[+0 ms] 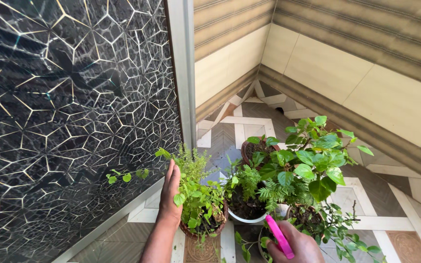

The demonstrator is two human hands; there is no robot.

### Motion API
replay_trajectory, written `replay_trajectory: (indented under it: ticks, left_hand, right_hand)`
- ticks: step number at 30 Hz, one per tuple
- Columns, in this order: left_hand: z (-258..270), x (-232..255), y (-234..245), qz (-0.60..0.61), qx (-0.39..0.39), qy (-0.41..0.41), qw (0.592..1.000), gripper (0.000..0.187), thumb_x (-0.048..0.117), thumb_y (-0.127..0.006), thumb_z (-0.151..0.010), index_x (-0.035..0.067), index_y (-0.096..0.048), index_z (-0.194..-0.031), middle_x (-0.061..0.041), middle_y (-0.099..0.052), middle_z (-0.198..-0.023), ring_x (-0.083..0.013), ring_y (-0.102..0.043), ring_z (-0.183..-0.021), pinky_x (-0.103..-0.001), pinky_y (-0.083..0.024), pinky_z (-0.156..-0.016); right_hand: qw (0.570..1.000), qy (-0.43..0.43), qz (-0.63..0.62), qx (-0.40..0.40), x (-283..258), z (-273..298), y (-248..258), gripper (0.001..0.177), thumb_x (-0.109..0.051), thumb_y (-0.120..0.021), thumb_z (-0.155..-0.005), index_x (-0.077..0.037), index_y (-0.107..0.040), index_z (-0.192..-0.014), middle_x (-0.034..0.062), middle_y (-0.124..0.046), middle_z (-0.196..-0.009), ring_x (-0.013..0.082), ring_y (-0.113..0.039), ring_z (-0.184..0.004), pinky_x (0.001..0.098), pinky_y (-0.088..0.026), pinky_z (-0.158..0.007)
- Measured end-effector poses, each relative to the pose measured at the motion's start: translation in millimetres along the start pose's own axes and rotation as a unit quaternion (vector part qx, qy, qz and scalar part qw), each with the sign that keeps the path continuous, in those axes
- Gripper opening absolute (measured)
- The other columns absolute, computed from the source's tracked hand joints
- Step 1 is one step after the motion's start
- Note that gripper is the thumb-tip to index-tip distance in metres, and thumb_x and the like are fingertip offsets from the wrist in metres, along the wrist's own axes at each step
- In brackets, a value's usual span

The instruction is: The person uses a spray bottle to water several potted plants on a balcony.

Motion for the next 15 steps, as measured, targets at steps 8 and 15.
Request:
replay_trajectory:
  ticks: [8,15]
  left_hand:
    - [-5.8,2.8,4.8,-0.043,0.01,-0.065,0.997,0.078,0.049,-0.046,-0.099,0.002,-0.031,-0.159,-0.012,-0.034,-0.168,-0.0211,-0.03,-0.155,-0.033,-0.021,-0.123]
    - [-1.1,11.5,20.3,-0.003,0.075,-0.032,0.997,0.076,0.051,-0.044,-0.1,0.003,-0.032,-0.157,-0.011,-0.037,-0.164,-0.0206,-0.035,-0.15,-0.033,-0.024,-0.121]
  right_hand:
    - [0.993,0.096,-0.029,0.061,-6.8,-2.2,2.4,0.056,-0.036,-0.083,-0.068,-0.025,-0.068,-0.121,0.0108,-0.077,-0.079,0.0303,-0.079,-0.079,0.0404,-0.061,-0.075]
    - [0.997,0.072,-0.027,0.02,-21.9,8.3,7.6,0.045,-0.03,-0.079,-0.075,-0.019,-0.068,-0.117,0.0143,-0.074,-0.075,0.0335,-0.076,-0.076,0.0421,-0.059,-0.073]
Point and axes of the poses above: each hand's wrist, its own z-axis away from the middle knuckle, its own y-axis out of the back of the hand, x = y × z, the point moved 10 cm from there along -z, towards the middle knuckle
